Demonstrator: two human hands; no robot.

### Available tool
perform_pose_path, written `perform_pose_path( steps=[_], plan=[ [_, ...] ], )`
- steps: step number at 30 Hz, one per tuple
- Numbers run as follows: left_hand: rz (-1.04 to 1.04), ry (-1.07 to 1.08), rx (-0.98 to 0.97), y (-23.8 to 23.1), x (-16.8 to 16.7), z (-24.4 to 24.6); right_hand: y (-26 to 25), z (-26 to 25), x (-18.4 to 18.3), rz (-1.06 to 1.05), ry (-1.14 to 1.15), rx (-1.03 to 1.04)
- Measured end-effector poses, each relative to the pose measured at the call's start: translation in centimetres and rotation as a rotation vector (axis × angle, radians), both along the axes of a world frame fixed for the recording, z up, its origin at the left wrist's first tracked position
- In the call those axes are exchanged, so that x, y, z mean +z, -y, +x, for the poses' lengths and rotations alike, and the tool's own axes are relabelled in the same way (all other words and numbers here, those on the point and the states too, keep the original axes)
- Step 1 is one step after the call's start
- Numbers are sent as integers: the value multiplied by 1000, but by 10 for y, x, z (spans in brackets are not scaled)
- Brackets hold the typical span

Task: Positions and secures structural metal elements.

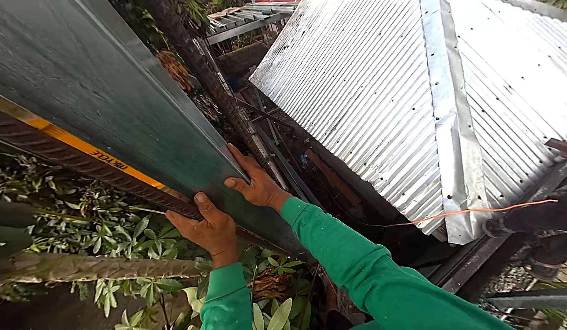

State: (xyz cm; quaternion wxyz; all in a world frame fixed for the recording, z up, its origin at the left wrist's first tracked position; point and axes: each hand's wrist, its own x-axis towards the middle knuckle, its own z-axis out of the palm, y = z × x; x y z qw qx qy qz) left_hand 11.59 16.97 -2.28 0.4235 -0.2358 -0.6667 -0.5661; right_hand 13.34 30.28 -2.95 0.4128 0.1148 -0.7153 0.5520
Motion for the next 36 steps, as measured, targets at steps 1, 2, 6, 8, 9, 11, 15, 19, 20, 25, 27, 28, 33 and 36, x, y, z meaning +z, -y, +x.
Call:
perform_pose_path(
  steps=[1,2,6,8,9,11,15,19,20,25,27,28,33,36],
  plan=[
    [15,-2,-9,0,0,0,0,1,1,-7,7,10],
    [30,6,-20,-1,1,1,0,1,1,-16,13,21],
    [50,15,-38,-2,3,4,0,2,3,-19,3,25],
    [51,1,-43,-2,3,3,1,1,2,-19,-16,22],
    [52,-5,-44,-2,3,3,1,1,2,-18,-17,24],
    [52,-19,-45,-2,3,1,0,1,3,-15,-19,29],
    [38,-17,-34,0,0,-2,0,3,3,-3,-10,31],
    [27,15,-13,0,-2,-1,1,4,3,-1,-12,3],
    [27,14,-17,0,-2,-1,1,4,3,-5,-11,2],
    [11,10,-21,0,-1,0,1,5,2,-8,5,2],
    [14,19,-23,-1,-1,0,0,4,1,-3,-11,-6],
    [16,24,-23,-1,0,0,0,3,1,-2,-14,-6],
    [22,6,-47,2,-3,-4,1,4,4,-1,-3,-10],
    [29,-6,-63,3,-2,-3,3,5,4,-13,-15,-1]
  ],
)
